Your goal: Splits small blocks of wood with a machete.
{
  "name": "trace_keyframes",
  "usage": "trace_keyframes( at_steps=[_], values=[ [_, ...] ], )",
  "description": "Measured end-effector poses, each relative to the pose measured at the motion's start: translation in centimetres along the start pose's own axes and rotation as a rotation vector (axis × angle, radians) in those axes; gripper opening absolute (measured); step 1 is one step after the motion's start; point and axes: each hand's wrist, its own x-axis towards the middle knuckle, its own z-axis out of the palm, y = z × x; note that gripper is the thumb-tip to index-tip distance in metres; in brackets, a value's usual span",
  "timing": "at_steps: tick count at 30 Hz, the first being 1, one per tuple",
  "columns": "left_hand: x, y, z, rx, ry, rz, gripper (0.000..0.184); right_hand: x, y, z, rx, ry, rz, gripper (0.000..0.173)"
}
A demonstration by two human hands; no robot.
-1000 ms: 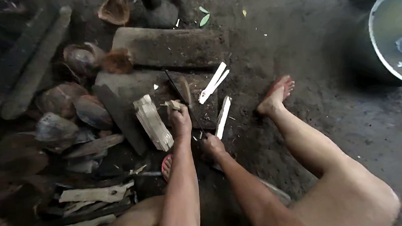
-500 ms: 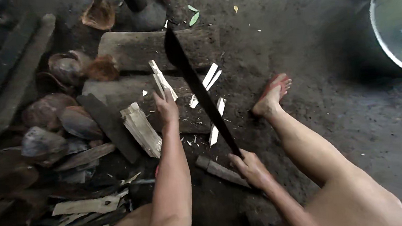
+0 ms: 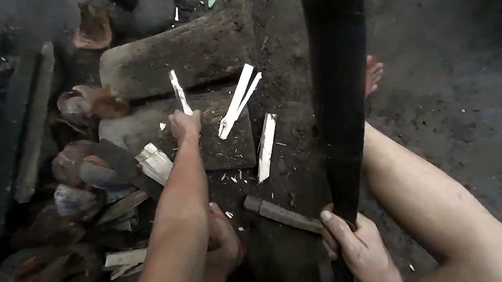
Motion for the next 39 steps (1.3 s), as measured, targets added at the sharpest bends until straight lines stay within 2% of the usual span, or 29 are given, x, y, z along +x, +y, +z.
trace_keyframes(
  at_steps=[5,9,12,15,18,21,22,23,25,26,27,28,30,32,33,35,36,37,38,39],
  values=[
    [-4.6,6.0,-1.0,-0.094,-0.02,0.183,0.069,0.5,0.1,-1.3,0.058,0.051,-0.002,0.026],
    [-8.7,8.5,2.9,0.037,-0.137,0.377,0.066,0.4,0.0,-1.3,0.039,0.073,-0.035,0.025],
    [-11.2,8.5,5.4,0.157,-0.067,0.442,0.065,0.3,0.2,-1.3,-0.042,0.096,-0.047,0.027],
    [-11.8,7.6,3.4,0.183,-0.096,0.459,0.079,0.1,0.2,-0.9,-0.121,0.124,-0.049,0.03],
    [-10.1,4.9,-2.5,0.214,-0.086,0.479,0.085,0.1,0.2,-0.5,-0.157,0.093,-0.064,0.031],
    [-7.9,0.3,-12.4,0.218,-0.006,0.436,0.093,0.5,0.8,0.4,-0.095,0.039,-0.076,0.019],
    [-7.3,-2.0,-16.1,0.226,0.028,0.417,0.09,0.5,1.0,0.7,-0.088,0.026,-0.077,0.016],
    [-6.9,-4.9,-19.4,0.229,0.063,0.4,0.079,0.6,1.1,1.0,-0.093,0.014,-0.073,0.014],
    [-7.1,-11.9,-25.4,0.125,0.125,0.349,0.054,0.8,1.4,1.6,-0.122,0.008,-0.065,0.013],
    [-7.4,-16.1,-27.4,0.022,0.161,0.302,0.053,0.9,1.5,2.0,-0.145,0.013,-0.053,0.014],
    [-8.0,-20.5,-28.6,-0.11,0.209,0.229,0.059,0.9,1.5,2.6,-0.171,0.02,-0.036,0.014],
    [-8.9,-25.0,-29.0,-0.244,0.25,0.136,0.074,0.8,1.5,3.1,-0.196,0.024,-0.026,0.013],
    [-10.8,-33.5,-26.9,-0.502,0.347,-0.054,0.088,0.1,1.5,4.2,-0.237,0.022,-0.034,0.014],
    [-13.3,-40.0,-21.8,-0.716,0.407,-0.275,0.087,-1.7,0.0,6.7,-0.274,0.029,-0.087,0.013],
    [-14.6,-42.7,-18.5,-0.785,0.407,-0.399,0.084,-3.6,-2.5,9.4,-0.331,0.057,-0.091,0.012],
    [-16.6,-46.9,-12.6,-0.83,0.34,-0.618,0.082,-7.4,-9.3,16.0,-0.594,0.139,0.194,0.013],
    [-17.4,-48.5,-10.2,-0.842,0.314,-0.69,0.082,-7.6,-9.4,16.5,-0.658,0.109,0.263,0.018],
    [-18.1,-49.6,-8.4,-0.848,0.3,-0.753,0.083,-6.9,-6.3,14.4,-0.671,0.046,0.149,0.024],
    [-18.5,-50.6,-7.1,-0.825,0.298,-0.794,0.086,-5.0,-1.0,11.0,-0.655,0.038,-0.086,0.031],
    [-18.4,-51.3,-6.1,-0.786,0.322,-0.805,0.092,-3.4,1.9,8.6,-0.666,0.036,-0.114,0.037]
  ],
)
